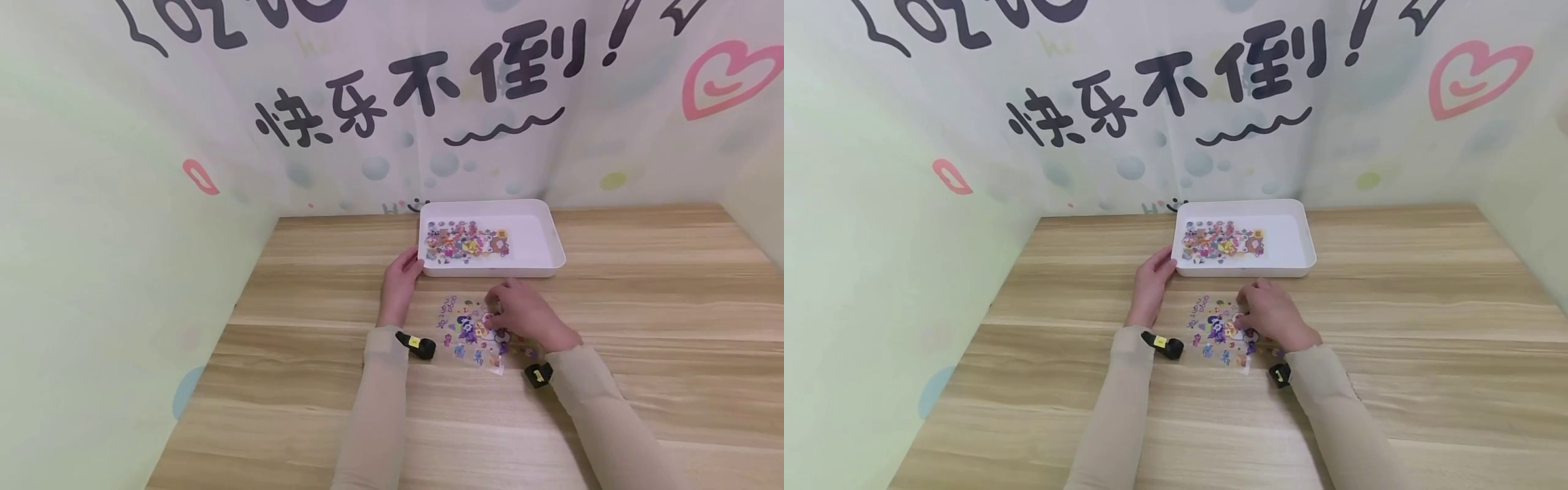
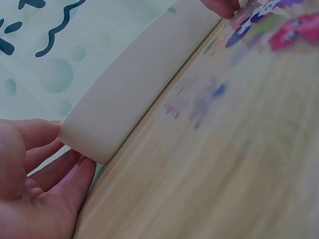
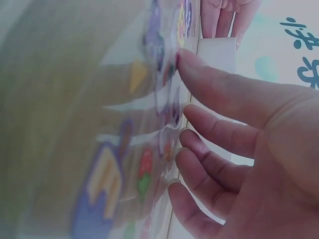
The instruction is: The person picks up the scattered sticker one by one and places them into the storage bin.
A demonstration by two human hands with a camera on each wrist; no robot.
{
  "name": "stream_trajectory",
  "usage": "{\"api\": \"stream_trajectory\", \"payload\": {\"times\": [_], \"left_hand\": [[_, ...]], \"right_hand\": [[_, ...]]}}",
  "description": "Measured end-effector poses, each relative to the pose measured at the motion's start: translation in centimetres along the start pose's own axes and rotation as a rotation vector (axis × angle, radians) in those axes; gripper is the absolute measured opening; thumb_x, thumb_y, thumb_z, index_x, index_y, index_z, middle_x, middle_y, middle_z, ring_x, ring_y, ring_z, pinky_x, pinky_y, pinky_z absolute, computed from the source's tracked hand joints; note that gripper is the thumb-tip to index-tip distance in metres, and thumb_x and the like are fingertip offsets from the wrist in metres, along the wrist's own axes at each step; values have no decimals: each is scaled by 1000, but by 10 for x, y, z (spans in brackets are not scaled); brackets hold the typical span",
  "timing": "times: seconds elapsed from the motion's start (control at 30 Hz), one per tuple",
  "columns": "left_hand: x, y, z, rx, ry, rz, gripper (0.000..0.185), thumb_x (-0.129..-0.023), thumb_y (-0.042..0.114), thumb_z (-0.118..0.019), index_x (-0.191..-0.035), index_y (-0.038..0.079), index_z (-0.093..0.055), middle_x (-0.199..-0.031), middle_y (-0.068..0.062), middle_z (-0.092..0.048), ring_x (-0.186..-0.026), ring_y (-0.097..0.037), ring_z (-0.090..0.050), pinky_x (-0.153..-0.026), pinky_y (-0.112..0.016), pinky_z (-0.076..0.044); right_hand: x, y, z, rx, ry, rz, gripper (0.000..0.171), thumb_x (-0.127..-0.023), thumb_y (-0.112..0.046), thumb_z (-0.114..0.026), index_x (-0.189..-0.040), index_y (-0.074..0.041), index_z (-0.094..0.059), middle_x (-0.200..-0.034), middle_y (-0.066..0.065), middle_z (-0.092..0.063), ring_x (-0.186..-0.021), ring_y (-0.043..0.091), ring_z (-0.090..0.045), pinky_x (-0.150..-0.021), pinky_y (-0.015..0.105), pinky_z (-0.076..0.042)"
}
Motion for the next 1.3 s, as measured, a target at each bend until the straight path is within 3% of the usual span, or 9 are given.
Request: {"api": "stream_trajectory", "payload": {"times": [0.5, 0.73, 0.97, 1.3], "left_hand": [[0, 1, -2, -7, -18, -7, 39, -90, 21, -53, -129, 18, -48, -130, -1, -47, -110, -5, -48, -89, -19, -42], [0, -1, -1, -18, -5, 12, 36, -90, 22, -53, -125, 25, -50, -129, 2, -49, -110, -4, -48, -89, -20, -43], [1, 0, 0, -20, 4, 14, 36, -90, 22, -53, -126, 25, -50, -128, 2, -49, -109, -4, -48, -89, -19, -43], [0, -1, 0, -4, -1, 13, 36, -89, 20, -54, -125, 24, -51, -129, 0, -49, -109, -4, -49, -89, -19, -43]], "right_hand": [[5, -4, 1, 29, 16, -28, 39, -71, -22, -75, -102, -3, -62, -106, 14, -51, -98, 30, -45, -82, 45, -44], [6, -6, 1, 36, 18, -34, 36, -72, -20, -74, -100, -1, -62, -97, 10, -52, -89, 26, -47, -75, 40, -45], [6, -8, 0, 25, 14, -14, 25, -73, -18, -72, -91, -3, -63, -91, 7, -51, -84, 23, -46, -71, 36, -45], [5, -5, -1, 17, -5, -17, 23, -74, -21, -72, -89, -6, -62, -88, 6, -52, -81, 22, -46, -67, 35, -44]]}}
Point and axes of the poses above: each hand's wrist, its own x-axis away from the middle knuckle, its own z-axis out of the back of the hand, y = z × x, the point moved 10 cm from there along -x, towards the middle knuckle
